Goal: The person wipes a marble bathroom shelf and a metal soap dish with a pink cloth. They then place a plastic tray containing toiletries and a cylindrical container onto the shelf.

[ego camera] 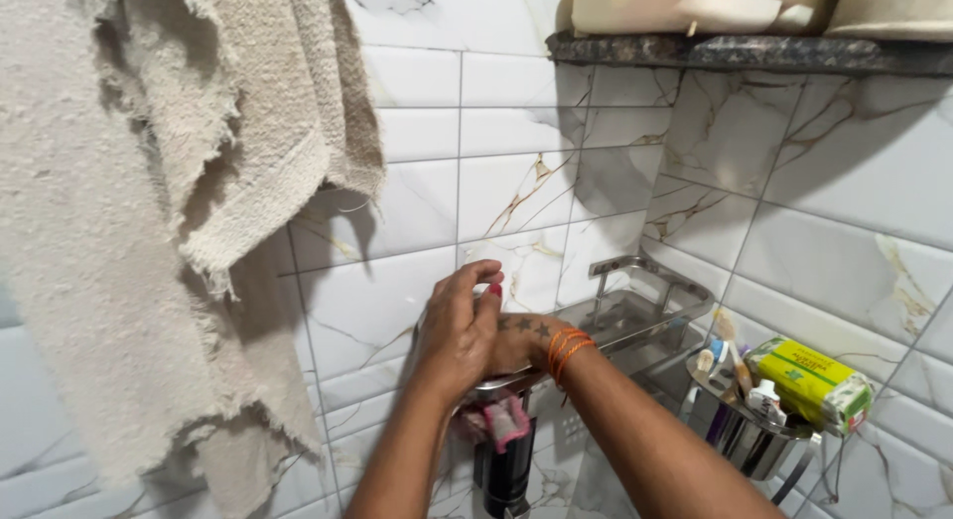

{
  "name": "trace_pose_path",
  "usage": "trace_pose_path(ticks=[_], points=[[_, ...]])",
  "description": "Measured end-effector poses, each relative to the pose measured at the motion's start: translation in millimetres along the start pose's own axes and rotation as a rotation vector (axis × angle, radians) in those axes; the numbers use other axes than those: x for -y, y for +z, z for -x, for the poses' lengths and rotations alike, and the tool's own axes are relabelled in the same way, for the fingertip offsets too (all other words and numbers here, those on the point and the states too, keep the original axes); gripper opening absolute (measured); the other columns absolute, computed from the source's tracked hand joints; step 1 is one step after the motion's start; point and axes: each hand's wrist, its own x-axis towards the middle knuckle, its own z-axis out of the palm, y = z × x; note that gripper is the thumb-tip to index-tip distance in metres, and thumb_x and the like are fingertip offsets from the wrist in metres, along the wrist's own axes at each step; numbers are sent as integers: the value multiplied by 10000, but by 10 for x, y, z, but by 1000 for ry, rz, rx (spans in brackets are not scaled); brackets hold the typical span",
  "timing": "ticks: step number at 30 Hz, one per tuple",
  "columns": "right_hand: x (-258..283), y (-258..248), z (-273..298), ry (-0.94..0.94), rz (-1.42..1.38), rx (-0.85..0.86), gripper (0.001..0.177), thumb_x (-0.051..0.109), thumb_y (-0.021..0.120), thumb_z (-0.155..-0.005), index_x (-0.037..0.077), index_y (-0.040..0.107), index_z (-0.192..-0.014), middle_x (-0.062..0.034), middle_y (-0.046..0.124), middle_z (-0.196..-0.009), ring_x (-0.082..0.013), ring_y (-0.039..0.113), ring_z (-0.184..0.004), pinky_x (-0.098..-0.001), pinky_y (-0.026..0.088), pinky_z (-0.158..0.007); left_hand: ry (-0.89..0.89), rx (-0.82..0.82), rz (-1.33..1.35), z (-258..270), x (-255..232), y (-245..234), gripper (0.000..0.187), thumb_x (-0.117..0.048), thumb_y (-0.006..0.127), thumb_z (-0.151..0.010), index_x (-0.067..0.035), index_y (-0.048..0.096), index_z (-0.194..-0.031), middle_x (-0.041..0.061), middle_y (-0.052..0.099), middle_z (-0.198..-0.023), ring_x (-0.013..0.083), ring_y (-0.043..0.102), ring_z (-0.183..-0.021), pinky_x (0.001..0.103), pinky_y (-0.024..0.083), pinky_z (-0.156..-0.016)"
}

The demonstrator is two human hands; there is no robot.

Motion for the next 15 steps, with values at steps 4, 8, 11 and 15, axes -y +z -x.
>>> trace_pose_path(ticks=[4, 8, 11, 15], points=[[-143, -41, -55, 95, -12, 104, 337, 239, 653, -877, 75, 663, -1172, -209, 772, -1014, -279, 745, -772, -393, 606, -654, 13, 9, -134, -34, 56, 48, 337, -245, 564, -931, -155, 647, -1245, 57, 729, -1191, 268, 602, -1224, 413, 466, -1041], [-298, -231, 13, 186, -67, 238, 371, 151, 664, -855, 143, 602, -1221, -225, 776, -1008, -286, 761, -707, -401, 635, -597, -12, 32, -181, -46, 60, 57, 341, -253, 582, -902, -157, 650, -1221, 12, 731, -1180, 245, 581, -1233, 411, 449, -1035], [-467, -361, 192, 330, 66, 129, 282, 263, 614, -941, 192, 676, -1207, -82, 751, -1049, -268, 746, -756, -370, 624, -644, -51, 52, -189, -51, 41, 69, 351, -271, 595, -894, -158, 646, -1221, -5, 722, -1187, 228, 565, -1244, 411, 423, -1046], [-696, -463, 475, 415, 180, -146, 254, 229, 648, -885, 164, 803, -1075, -24, 797, -1028, -235, 765, -861, -402, 642, -729, -48, 48, -210, -57, 18, 60, 347, -282, 602, -891, -149, 659, -1207, 0, 734, -1169, 230, 582, -1229, 404, 438, -1045]])
